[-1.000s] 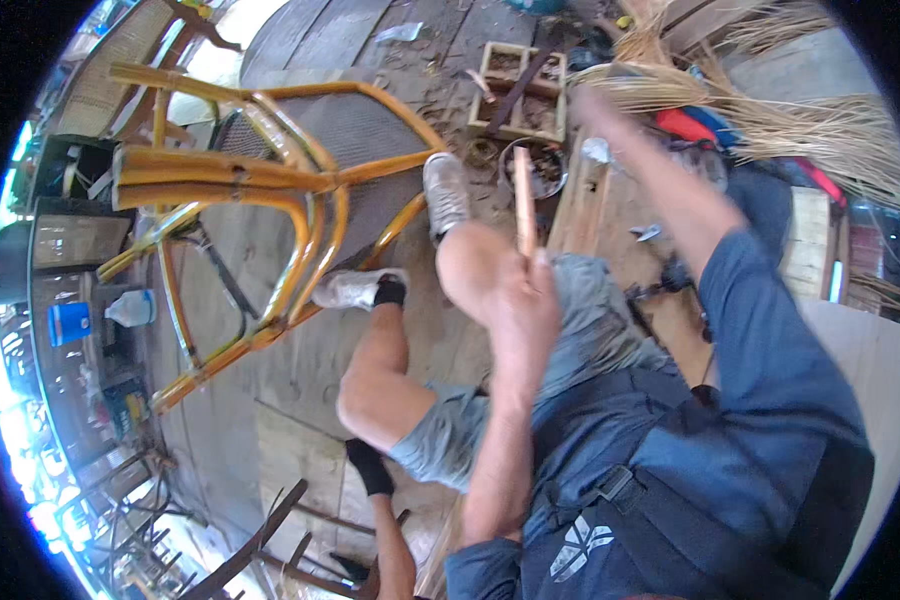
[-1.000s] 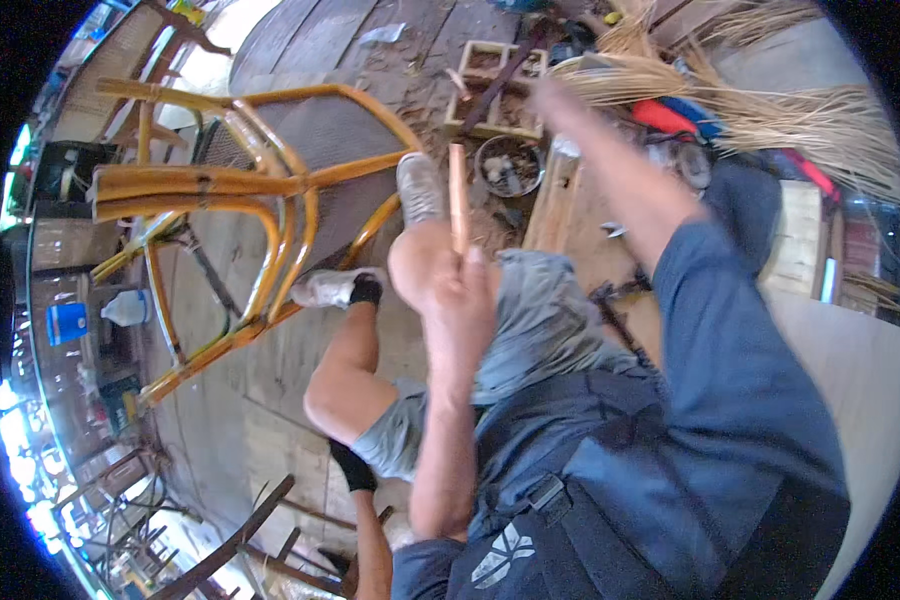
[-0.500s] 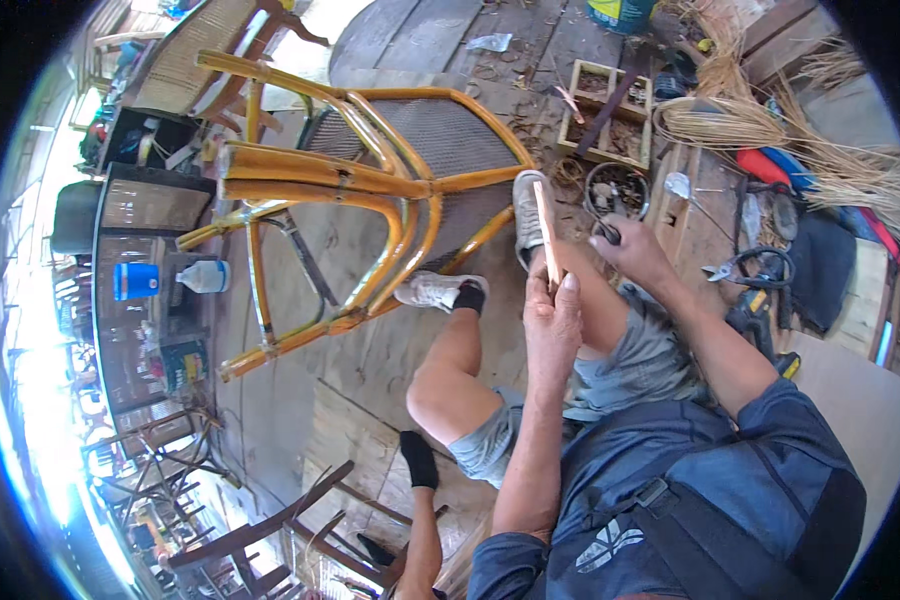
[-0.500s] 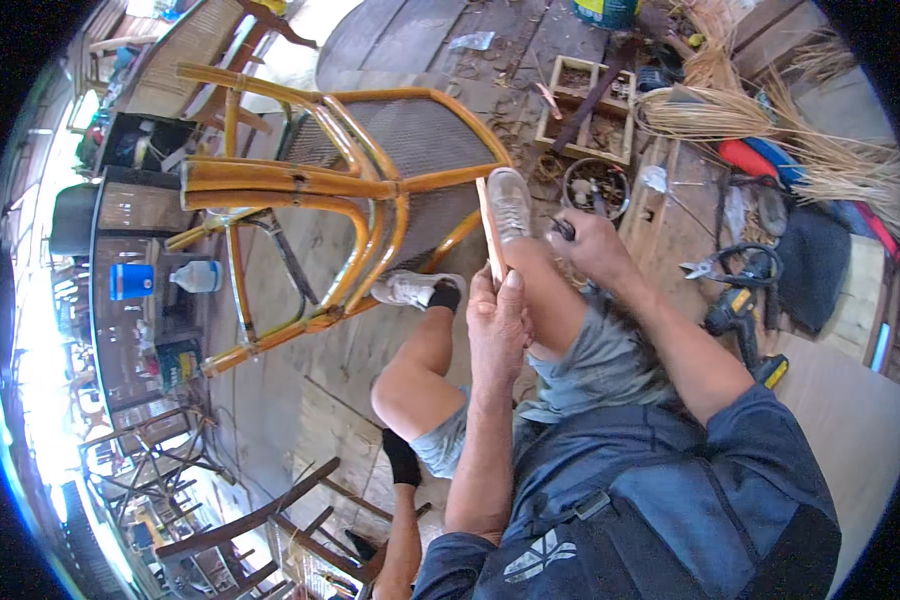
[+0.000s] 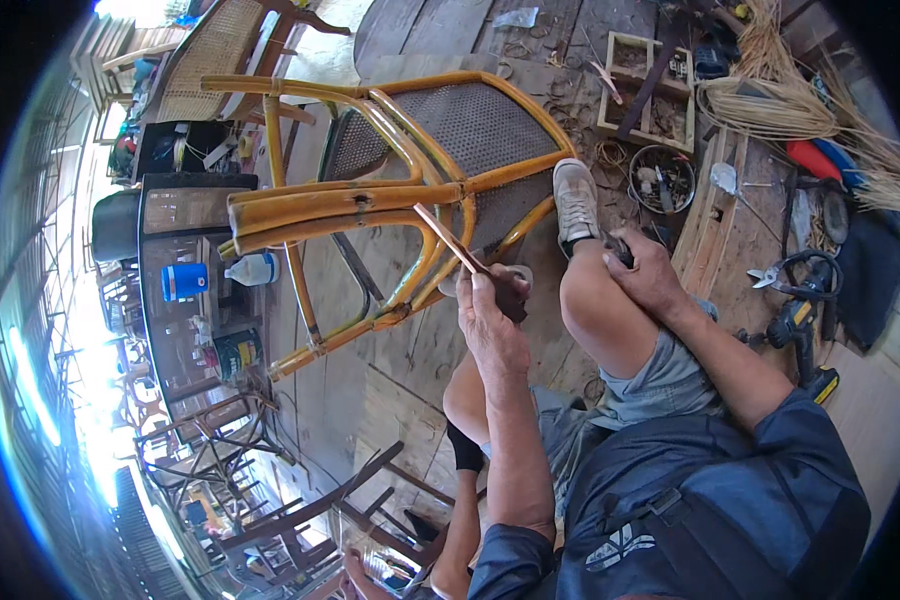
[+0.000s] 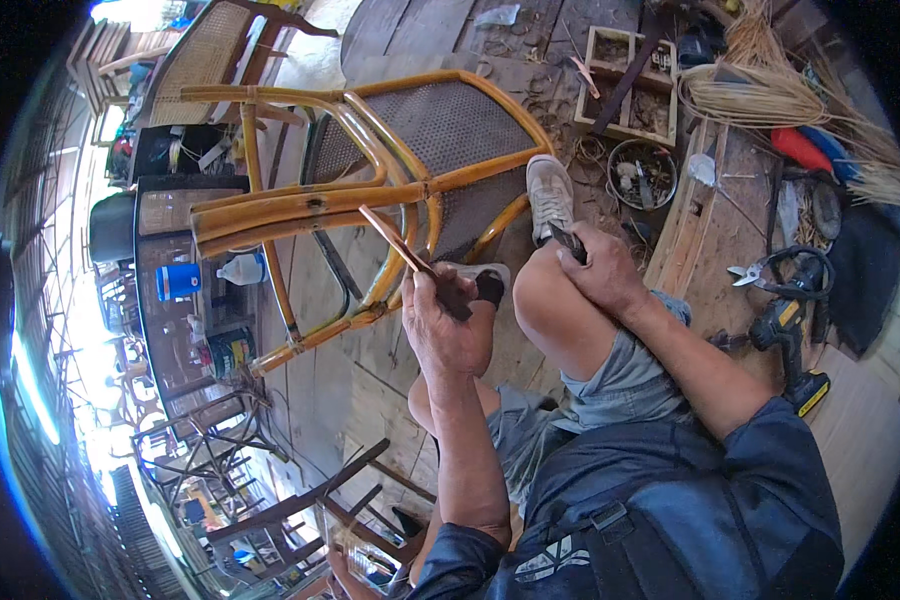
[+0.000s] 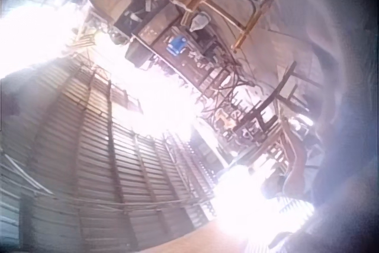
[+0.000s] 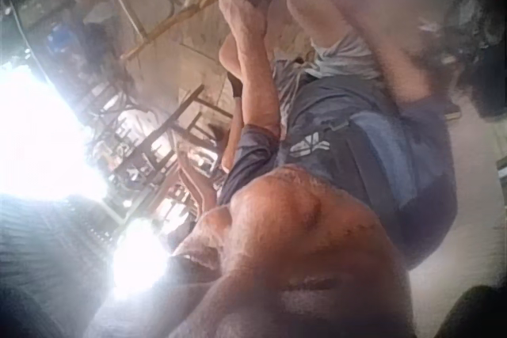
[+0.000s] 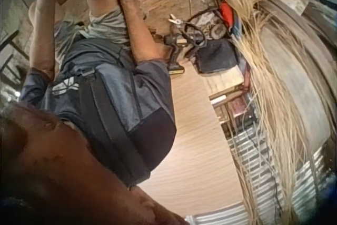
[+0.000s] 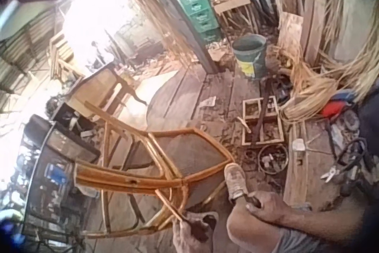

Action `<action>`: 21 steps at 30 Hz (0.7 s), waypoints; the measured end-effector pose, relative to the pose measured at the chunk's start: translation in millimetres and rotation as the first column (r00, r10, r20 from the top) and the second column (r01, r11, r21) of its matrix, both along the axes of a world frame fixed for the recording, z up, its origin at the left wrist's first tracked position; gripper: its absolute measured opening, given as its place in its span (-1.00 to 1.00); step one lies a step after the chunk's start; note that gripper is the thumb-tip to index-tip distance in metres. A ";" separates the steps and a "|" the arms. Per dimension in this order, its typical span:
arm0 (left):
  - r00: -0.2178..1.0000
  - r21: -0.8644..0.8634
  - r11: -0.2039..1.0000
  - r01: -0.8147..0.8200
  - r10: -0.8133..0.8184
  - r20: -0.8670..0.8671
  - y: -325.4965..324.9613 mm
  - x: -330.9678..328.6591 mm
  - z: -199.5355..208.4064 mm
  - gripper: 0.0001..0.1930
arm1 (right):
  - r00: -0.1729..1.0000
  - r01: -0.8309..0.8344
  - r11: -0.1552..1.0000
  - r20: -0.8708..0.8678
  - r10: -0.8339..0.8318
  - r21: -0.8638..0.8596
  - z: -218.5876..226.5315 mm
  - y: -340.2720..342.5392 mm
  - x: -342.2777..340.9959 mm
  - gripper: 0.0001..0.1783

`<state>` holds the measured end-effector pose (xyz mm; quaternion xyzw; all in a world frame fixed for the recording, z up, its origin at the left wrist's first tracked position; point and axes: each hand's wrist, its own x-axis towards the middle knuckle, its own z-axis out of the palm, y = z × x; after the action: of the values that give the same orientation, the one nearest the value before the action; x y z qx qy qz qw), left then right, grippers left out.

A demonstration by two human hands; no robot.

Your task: Repairing a bamboo chair by cleaning and applying bindings to the joints.

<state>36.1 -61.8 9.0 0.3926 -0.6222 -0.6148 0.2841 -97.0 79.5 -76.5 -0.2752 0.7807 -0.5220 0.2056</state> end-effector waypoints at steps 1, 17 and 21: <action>0.993 0.146 0.989 -0.031 0.047 -0.107 0.0 -5.2 0.7 -0.77 | 1.000 0.021 0.999 -0.023 -0.022 -0.046 0.0 0.2 -0.2 -0.71; 0.819 0.422 0.879 0.223 0.066 -0.570 -43.4 -69.2 3.4 -0.67 | 0.958 -0.224 0.879 0.073 0.279 -0.421 63.4 -77.6 -34.9 -0.67; 0.759 0.476 0.833 0.282 0.110 -0.642 -47.9 -73.5 -5.8 -0.68 | 0.951 -0.188 0.853 0.126 0.282 -0.487 57.2 -84.2 -39.3 -0.66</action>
<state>-37.4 -109.7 3.2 0.1904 -0.3021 -0.8751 0.3265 -136.3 -4.7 -19.2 -0.3585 0.5676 -0.6904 0.2697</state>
